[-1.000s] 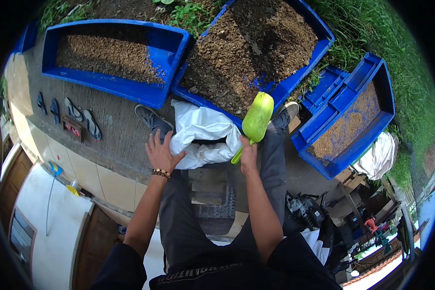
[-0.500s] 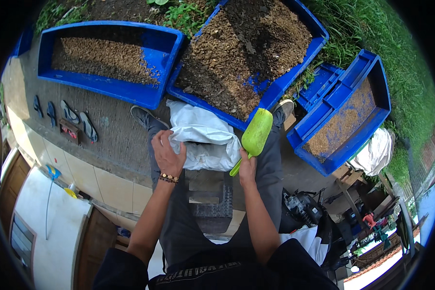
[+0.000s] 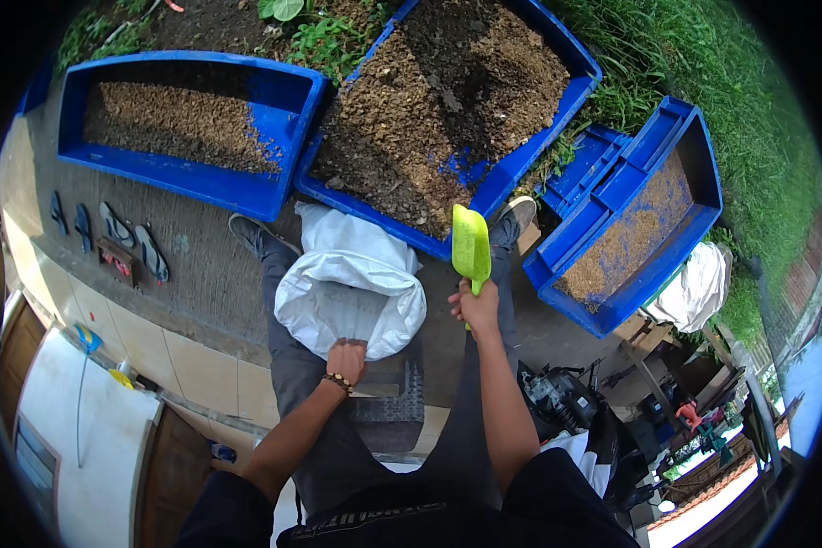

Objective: Scooping soil from large blue bins into a white sack using a green hand shovel.

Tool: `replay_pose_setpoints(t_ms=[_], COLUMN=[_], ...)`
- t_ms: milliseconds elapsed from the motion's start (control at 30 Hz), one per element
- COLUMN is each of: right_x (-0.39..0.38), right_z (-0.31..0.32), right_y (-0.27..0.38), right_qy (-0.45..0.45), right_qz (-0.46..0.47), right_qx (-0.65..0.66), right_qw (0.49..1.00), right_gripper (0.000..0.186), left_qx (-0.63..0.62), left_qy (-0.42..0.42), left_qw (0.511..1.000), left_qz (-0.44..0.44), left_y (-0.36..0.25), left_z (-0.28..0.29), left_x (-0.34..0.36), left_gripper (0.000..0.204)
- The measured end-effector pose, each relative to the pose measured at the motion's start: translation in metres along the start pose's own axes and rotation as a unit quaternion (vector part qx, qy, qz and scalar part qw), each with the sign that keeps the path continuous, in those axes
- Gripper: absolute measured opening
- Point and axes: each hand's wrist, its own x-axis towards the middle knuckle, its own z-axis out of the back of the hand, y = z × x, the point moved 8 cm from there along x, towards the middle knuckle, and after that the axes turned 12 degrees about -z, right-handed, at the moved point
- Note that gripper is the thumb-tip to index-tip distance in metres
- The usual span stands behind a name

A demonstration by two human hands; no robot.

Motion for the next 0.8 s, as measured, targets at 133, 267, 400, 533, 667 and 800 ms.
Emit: replay_pose_setpoints(t_ms=[133, 267, 400, 533, 667, 800], right_x=[0.041, 0.100, 0.161, 0.170, 0.191, 0.290], right_z=[0.030, 0.033, 0.015, -0.064, -0.112, 0.112], right_y=[0.045, 0.081, 0.116, 0.126, 0.097, 0.085], right_qy=[-0.130, -0.149, -0.262, -0.147, -0.097, -0.330], right_qz=[0.049, 0.051, 0.098, 0.145, 0.188, 0.195], right_qx=[-0.418, -0.519, -0.655, -0.720, -0.713, -0.617], right_qw=[0.898, 0.840, 0.702, 0.662, 0.668, 0.688], right_gripper=[0.061, 0.063, 0.046, 0.030, 0.031, 0.033], left_qx=[-0.007, -0.100, -0.175, -0.181, -0.232, -0.390], left_qy=[-0.053, -0.120, -0.264, -0.318, -0.276, -0.294], left_qw=[0.998, 0.985, 0.948, 0.917, 0.880, 0.842], left_qz=[-0.041, -0.074, 0.029, 0.156, 0.309, 0.228], left_y=[-0.008, -0.025, 0.008, 0.077, 0.111, 0.103], left_z=[0.036, 0.104, 0.156, 0.143, 0.128, 0.054], left_x=[-0.014, -0.036, -0.084, -0.178, -0.229, -0.107], left_gripper=[0.036, 0.050, 0.045, 0.046, 0.061, 0.071])
